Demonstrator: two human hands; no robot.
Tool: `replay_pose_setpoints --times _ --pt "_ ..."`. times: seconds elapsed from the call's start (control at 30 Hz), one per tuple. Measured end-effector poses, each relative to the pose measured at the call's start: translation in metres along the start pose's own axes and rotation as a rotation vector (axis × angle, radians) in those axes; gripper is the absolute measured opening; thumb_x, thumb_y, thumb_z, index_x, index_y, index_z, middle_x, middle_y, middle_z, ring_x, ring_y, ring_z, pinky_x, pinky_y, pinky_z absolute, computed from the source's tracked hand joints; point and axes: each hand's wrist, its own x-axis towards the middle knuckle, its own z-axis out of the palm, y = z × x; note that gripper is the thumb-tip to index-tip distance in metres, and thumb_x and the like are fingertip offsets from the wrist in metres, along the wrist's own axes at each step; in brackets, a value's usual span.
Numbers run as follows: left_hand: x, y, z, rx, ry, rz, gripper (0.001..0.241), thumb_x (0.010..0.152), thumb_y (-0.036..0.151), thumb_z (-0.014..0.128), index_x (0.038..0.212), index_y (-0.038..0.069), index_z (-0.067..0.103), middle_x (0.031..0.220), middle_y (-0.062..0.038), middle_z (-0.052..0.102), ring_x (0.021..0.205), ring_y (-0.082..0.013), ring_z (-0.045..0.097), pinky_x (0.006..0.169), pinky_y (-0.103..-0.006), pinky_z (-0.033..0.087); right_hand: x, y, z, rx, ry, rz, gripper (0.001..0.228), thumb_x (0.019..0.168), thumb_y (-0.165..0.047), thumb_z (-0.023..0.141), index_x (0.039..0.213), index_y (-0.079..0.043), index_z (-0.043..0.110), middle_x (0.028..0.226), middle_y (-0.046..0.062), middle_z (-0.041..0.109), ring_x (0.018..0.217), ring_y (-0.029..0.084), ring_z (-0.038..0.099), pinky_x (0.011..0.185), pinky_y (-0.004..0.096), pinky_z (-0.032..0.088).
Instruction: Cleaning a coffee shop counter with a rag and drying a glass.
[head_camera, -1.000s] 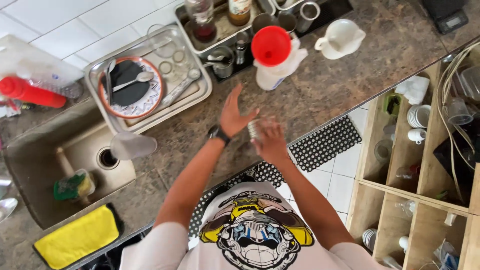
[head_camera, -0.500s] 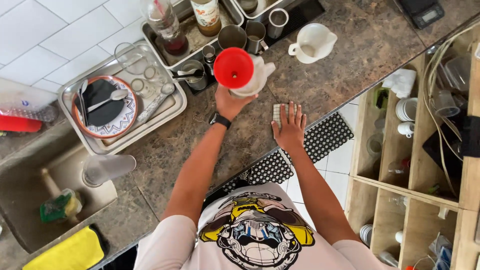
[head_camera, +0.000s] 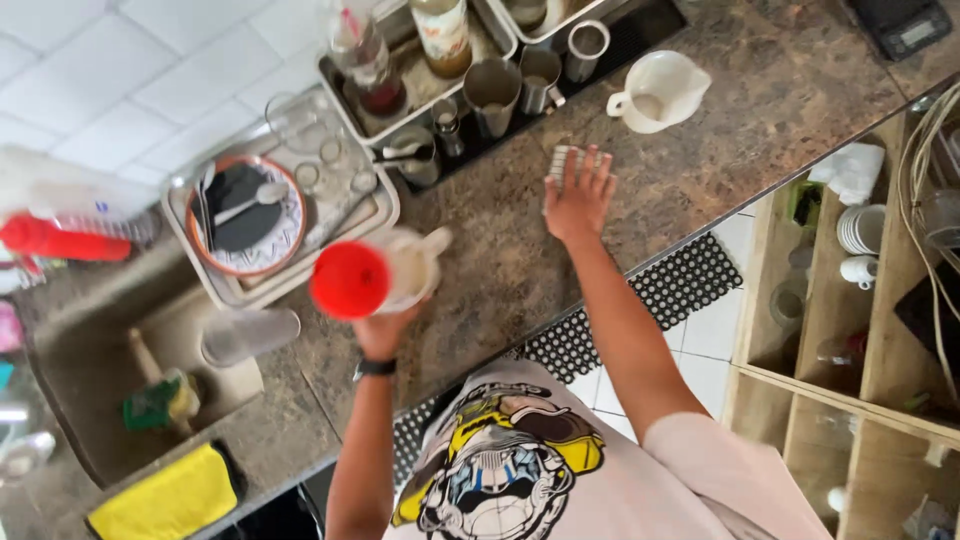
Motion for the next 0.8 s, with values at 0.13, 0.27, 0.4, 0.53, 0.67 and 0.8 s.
replay_pose_setpoints --times 0.13,0.27,0.4,0.53,0.67,0.8 --pt "-0.025 -0.01 0.055 1.664 0.252 0.902 0.117 0.039 0.013 0.108 0.139 -0.003 0.051 0.14 -0.025 0.058 0.132 -0.0275 0.053 0.116 -0.0518 0.037 0.001 -0.056 0.001 -0.065 0.108 -0.177 0.067 0.109 -0.044 0.037 0.164 -0.007 0.028 0.164 0.03 0.027 0.152 0.053 0.018 0.119 0.067 0.018" --pt "-0.048 0.005 0.048 1.92 0.515 1.051 0.119 0.04 0.017 0.11 0.143 -0.001 0.053 0.14 -0.022 0.059 0.134 -0.0278 0.053 0.116 -0.0509 0.035 -0.034 -0.091 0.042 -0.024 0.297 -0.686 0.073 0.098 -0.045 0.042 0.162 -0.01 0.033 0.157 0.029 0.041 0.15 0.052 0.031 0.12 0.066 0.026" --pt "-0.055 0.008 0.057 1.922 0.594 1.101 0.124 0.04 0.015 0.11 0.146 -0.003 0.048 0.141 -0.025 0.057 0.135 -0.0291 0.053 0.117 -0.0528 0.032 -0.083 -0.064 0.062 0.026 0.114 -0.877 0.06 0.11 -0.04 0.038 0.167 -0.024 0.026 0.174 0.013 0.011 0.16 0.039 0.004 0.126 0.06 0.008" --pt "-0.054 0.02 0.032 1.951 0.635 1.122 0.111 0.047 0.014 0.108 0.142 -0.008 0.052 0.137 -0.033 0.057 0.134 -0.0376 0.054 0.115 -0.0539 0.036 -0.054 -0.029 0.039 -0.006 0.33 -0.779 0.052 0.101 -0.036 0.054 0.147 -0.014 0.053 0.153 0.017 0.047 0.15 0.039 0.031 0.119 0.06 0.02" --pt "-0.051 -0.01 0.077 2.117 0.798 0.962 0.09 0.063 0.035 0.101 0.131 -0.008 0.062 0.121 -0.032 0.067 0.118 -0.0478 0.062 0.104 -0.0606 0.046 -0.008 -0.017 0.056 -0.075 0.212 -0.423 0.066 0.11 -0.043 0.038 0.167 -0.012 0.027 0.171 0.024 0.011 0.155 0.05 0.005 0.12 0.068 0.016" --pt "-0.063 -0.046 0.094 2.118 0.849 0.895 0.084 0.059 0.041 0.1 0.123 0.0 0.065 0.113 -0.025 0.071 0.11 -0.0445 0.067 0.096 -0.0571 0.052 -0.024 -0.064 0.058 -0.081 0.145 -0.381 0.07 0.108 -0.048 0.035 0.167 -0.013 0.021 0.171 0.026 0.009 0.156 0.052 0.002 0.122 0.07 0.011"
